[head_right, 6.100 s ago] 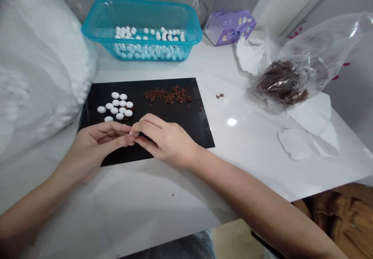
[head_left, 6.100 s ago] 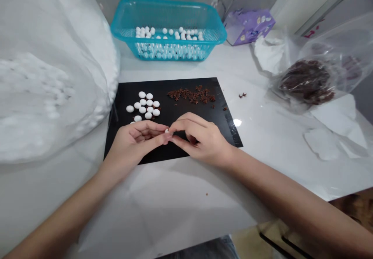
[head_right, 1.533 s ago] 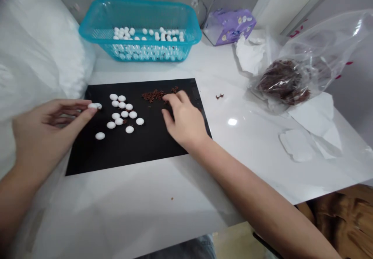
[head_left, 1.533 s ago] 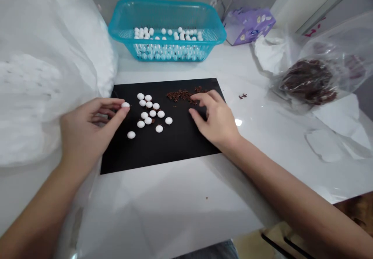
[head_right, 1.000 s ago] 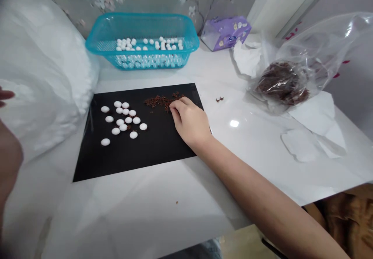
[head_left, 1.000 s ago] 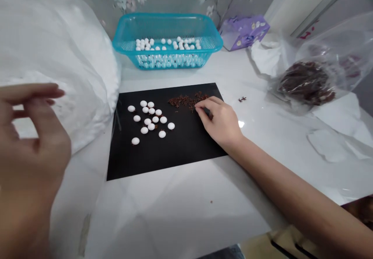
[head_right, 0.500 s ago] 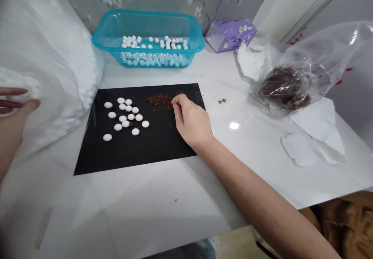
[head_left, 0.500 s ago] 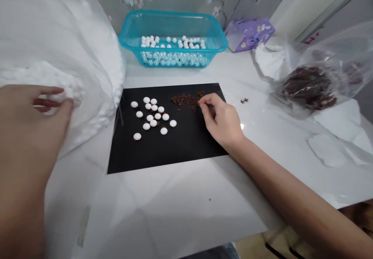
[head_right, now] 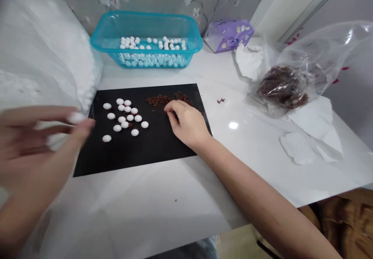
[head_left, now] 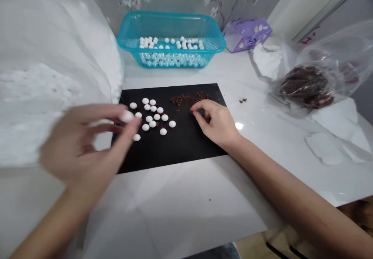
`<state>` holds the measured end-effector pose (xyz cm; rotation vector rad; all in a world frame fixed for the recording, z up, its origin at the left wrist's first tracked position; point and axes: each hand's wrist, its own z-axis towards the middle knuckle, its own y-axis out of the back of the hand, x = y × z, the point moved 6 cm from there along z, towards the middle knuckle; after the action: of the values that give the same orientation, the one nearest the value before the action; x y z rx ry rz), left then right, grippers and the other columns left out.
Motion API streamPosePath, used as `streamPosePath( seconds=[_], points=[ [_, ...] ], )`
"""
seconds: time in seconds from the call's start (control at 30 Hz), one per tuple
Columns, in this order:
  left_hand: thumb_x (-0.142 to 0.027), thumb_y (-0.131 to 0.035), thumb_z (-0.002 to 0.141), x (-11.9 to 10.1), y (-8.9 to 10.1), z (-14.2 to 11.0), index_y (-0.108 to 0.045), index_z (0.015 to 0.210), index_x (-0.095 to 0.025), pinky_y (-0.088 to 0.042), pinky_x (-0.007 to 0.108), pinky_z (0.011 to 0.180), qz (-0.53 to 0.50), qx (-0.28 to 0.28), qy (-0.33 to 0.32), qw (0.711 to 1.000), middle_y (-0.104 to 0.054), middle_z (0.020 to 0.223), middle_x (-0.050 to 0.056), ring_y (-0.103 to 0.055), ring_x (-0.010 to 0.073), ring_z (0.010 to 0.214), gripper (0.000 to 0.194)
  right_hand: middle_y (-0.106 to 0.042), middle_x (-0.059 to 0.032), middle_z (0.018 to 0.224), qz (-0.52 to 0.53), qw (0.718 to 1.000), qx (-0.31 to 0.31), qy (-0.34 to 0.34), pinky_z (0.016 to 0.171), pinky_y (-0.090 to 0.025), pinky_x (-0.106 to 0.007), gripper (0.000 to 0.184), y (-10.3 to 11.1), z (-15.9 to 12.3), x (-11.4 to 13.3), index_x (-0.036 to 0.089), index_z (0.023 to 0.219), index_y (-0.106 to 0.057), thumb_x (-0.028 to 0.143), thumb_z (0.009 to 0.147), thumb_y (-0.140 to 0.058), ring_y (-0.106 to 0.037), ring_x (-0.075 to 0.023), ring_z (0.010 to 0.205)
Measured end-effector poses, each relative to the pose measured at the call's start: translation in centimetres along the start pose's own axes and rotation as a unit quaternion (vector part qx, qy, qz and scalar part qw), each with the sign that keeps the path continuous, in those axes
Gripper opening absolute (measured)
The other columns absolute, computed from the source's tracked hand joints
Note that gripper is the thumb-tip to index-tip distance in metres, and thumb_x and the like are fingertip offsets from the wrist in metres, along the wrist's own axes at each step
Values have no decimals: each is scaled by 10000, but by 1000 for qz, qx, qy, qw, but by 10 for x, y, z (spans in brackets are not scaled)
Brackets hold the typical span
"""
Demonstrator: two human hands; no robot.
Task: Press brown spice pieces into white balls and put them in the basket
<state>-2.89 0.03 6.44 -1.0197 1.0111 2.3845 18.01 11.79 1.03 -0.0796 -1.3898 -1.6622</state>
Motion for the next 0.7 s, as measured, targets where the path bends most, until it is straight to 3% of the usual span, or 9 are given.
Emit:
streamPosePath(
  seconds=[0.07,0.17,0.23,0.4,0.53,0.7],
  points=[
    [-161,-711,707,-19,-30,-19,-662,837,-215,-532,159,677,-57,116,-35,991,-664,852,-28,-624,94,798,149,-622,-19,838,4,1000,25,12,570,-405,-243,138,-3,0,2,182,882,-619,135,814,-508,-472,-91,534],
    [-199,-694,729,-13,-59,-38,-658,812,-217,-550,169,663,-106,255,36,960,-665,848,-21,-628,91,743,92,-605,-46,925,15,999,35,-3,554,-415,-247,166,-3,0,0,166,941,-637,166,803,-545,-502,-95,569],
    [-224,-700,724,-3,-65,-41,-666,815,-219,-551,174,662,-120,301,81,943,-663,830,-19,-622,87,705,97,-590,-62,962,15,999,32,-23,549,-422,-254,194,-2,0,-3,158,971,-648,200,798,-569,-515,-101,588],
    [-291,-711,714,10,-65,-35,-671,825,-214,-537,196,671,-122,309,144,932,-669,851,5,-623,111,735,141,-585,-55,962,-2,999,49,-19,556,-424,-264,169,-2,0,1,181,925,-656,201,849,-506,-516,-102,588],
    [-313,-707,713,11,-65,-35,-666,833,-209,-529,213,672,-125,311,160,929,-669,857,16,-625,127,755,164,-576,-60,991,-12,999,29,-31,578,-444,-278,247,1,-1,3,186,1056,-575,183,811,-544,-520,-118,605],
    [-310,-713,710,12,-65,-36,-668,821,-215,-523,202,681,-124,313,163,927,-666,858,5,-619,114,747,153,-582,-46,949,-33,998,39,-36,554,-413,-263,90,-1,-1,3,177,852,-607,211,832,-527,-461,-87,534]
  ],
)
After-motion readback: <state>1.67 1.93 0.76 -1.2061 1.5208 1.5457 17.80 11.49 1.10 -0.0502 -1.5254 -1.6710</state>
